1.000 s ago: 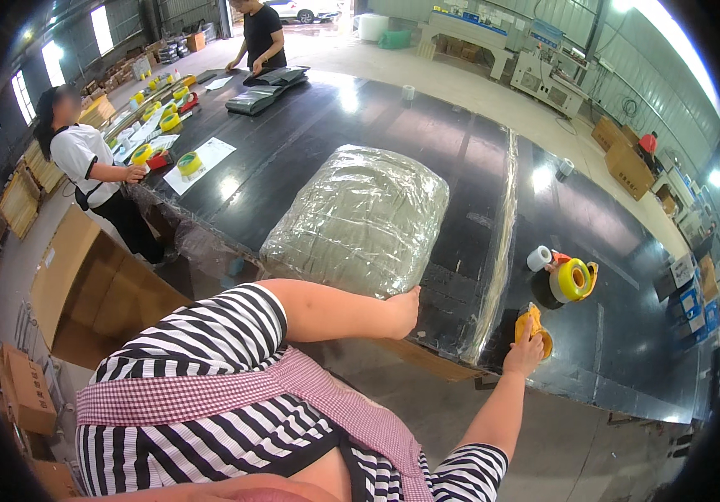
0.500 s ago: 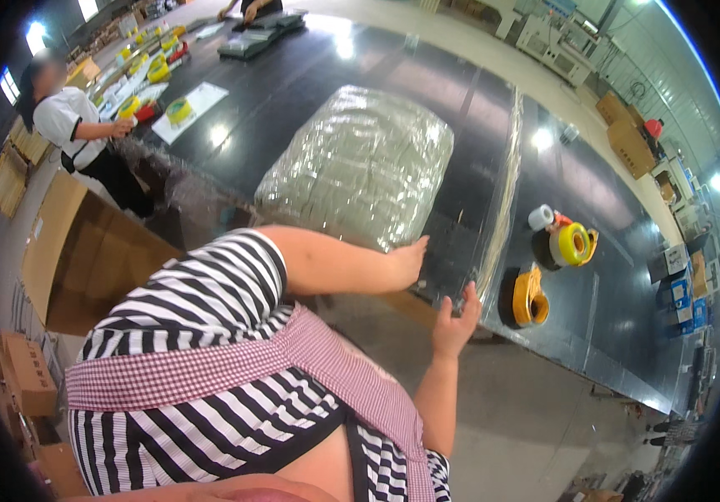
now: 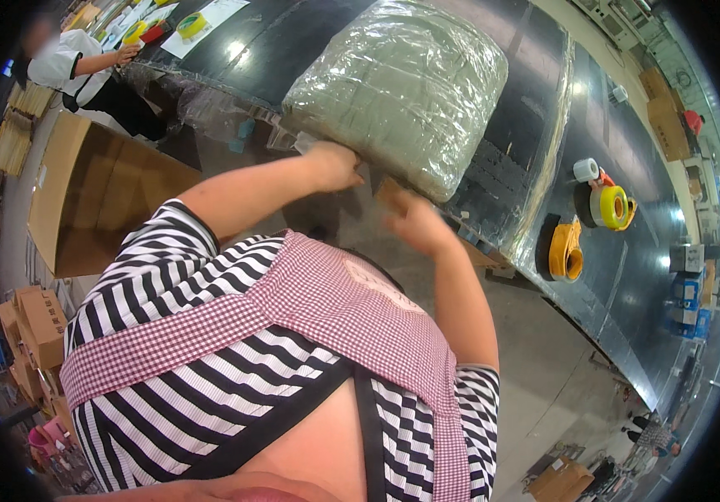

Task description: The person wraps a large package in a green woven sack, secures it with clear packing tape using a handheld dispenser, and affixes a shipping label to the top. The person repeatedly rotates the package to tape all sides and edges.

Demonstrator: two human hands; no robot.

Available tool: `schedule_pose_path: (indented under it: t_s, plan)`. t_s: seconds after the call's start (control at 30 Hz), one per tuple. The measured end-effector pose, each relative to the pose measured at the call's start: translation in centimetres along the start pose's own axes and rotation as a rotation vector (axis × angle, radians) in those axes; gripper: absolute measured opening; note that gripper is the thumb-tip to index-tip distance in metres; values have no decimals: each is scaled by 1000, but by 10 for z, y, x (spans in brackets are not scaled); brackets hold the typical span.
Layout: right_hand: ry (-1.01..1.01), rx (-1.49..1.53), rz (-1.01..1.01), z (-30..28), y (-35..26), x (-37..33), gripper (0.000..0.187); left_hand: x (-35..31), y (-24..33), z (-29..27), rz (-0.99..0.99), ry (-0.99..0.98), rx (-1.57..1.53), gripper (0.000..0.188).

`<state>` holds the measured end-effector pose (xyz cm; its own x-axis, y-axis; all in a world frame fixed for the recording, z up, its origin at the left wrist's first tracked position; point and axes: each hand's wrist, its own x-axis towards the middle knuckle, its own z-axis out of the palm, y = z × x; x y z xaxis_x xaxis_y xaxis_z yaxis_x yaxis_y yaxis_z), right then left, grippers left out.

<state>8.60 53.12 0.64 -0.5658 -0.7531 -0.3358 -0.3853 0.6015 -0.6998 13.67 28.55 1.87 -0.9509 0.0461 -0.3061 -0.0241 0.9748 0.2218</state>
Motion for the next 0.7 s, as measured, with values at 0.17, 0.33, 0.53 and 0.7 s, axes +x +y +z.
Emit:
schedule_pose_path:
  t_s: [0.17,0.33,0.53,0.7]
  plan:
    - [-166,-149,-217,-5,-12,8,63,-36,-30,10,176,-225,-151,42]
    - [-196,219,-218,12,-45,51,61,-5,-38,-14,-18,-143,-350,43]
    - [-499,38,-211,-5,-53,32,58,-48,-63,9,201,-121,-164,45]
    - [-186,9,189,-20,-32,-3,40,-41,-151,-5,-222,20,-40,34]
